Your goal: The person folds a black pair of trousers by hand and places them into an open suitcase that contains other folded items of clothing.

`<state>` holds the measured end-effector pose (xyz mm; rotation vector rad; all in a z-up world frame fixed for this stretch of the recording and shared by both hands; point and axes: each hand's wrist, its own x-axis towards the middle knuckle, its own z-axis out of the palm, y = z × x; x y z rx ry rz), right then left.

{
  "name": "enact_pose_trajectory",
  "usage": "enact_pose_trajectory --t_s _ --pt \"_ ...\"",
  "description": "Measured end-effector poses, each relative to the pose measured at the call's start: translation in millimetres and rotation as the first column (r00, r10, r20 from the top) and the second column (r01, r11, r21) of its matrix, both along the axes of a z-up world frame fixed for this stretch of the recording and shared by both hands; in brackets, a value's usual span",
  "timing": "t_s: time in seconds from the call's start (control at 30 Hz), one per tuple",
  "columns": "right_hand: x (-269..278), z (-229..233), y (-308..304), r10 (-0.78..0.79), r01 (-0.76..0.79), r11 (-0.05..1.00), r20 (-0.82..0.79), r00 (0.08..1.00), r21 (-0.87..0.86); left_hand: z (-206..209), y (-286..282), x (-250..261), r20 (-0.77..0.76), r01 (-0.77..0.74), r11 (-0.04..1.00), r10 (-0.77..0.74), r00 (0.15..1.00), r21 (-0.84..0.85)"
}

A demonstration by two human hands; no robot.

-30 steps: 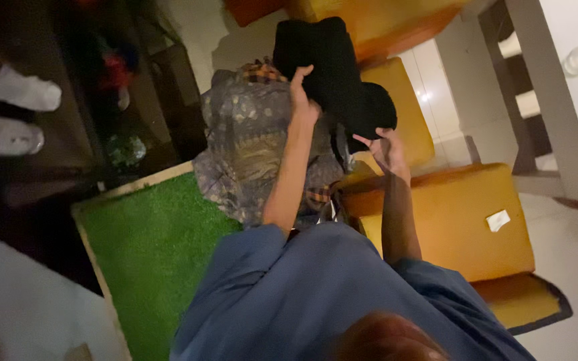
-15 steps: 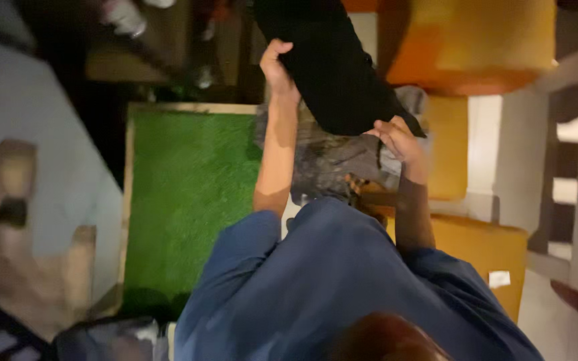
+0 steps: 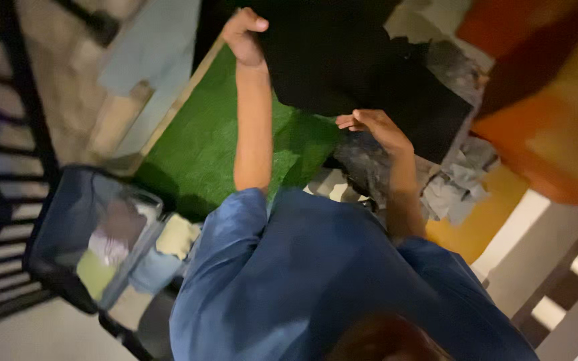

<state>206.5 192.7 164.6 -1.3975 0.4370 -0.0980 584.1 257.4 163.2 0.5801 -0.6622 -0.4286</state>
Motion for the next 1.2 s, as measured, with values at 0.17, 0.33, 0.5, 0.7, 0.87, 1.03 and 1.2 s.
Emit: enact_pose_trajectory --t_s 0.17,0.33,0.5,0.7,0.87,1.03,1.2 --pt "52.7 -5.7 20.4 0.003 -0.004 0.993 -0.010 1.000 -0.116 25.7 115.8 35.4 -0.071 -0.034 0.999 0.034 0.997 0.005" --pt "100.0 15.5 46.0 -0.131 0.157 0.969 0.143 0.981 -0.189 42.8 209.0 36.6 -0.131 -0.127 0.970 0.156 0.979 0.205" --pt "148.6 50.8 77.9 0.092 0.045 0.923 0.333 0.938 -0.381 33.2 261.5 9.2 -0.011 -0.185 0.863 0.215 0.977 0.471" --pt "203.9 49.3 116.4 0.443 -0.366 0.895 0.399 0.803 -0.256 51.8 300.4 -33.7 0.084 -0.071 0.870 0.034 0.996 0.488" --pt "225.6 51.3 152.5 0.439 -0.339 0.879 0.291 0.850 -0.336 64.9 315.1 -60.5 0.072 -0.208 0.831 0.200 0.977 0.515" --pt "223.3 75.2 171.8 0.283 -0.087 0.832 0.283 0.917 -0.548 69.1 314.8 -73.1 0.078 -0.397 0.660 0.457 0.886 0.638" --pt "233.1 81.1 173.8 0.479 -0.357 0.870 0.413 0.774 -0.340 61.7 311.1 -85.9 0.045 -0.551 0.628 0.636 0.770 0.550"
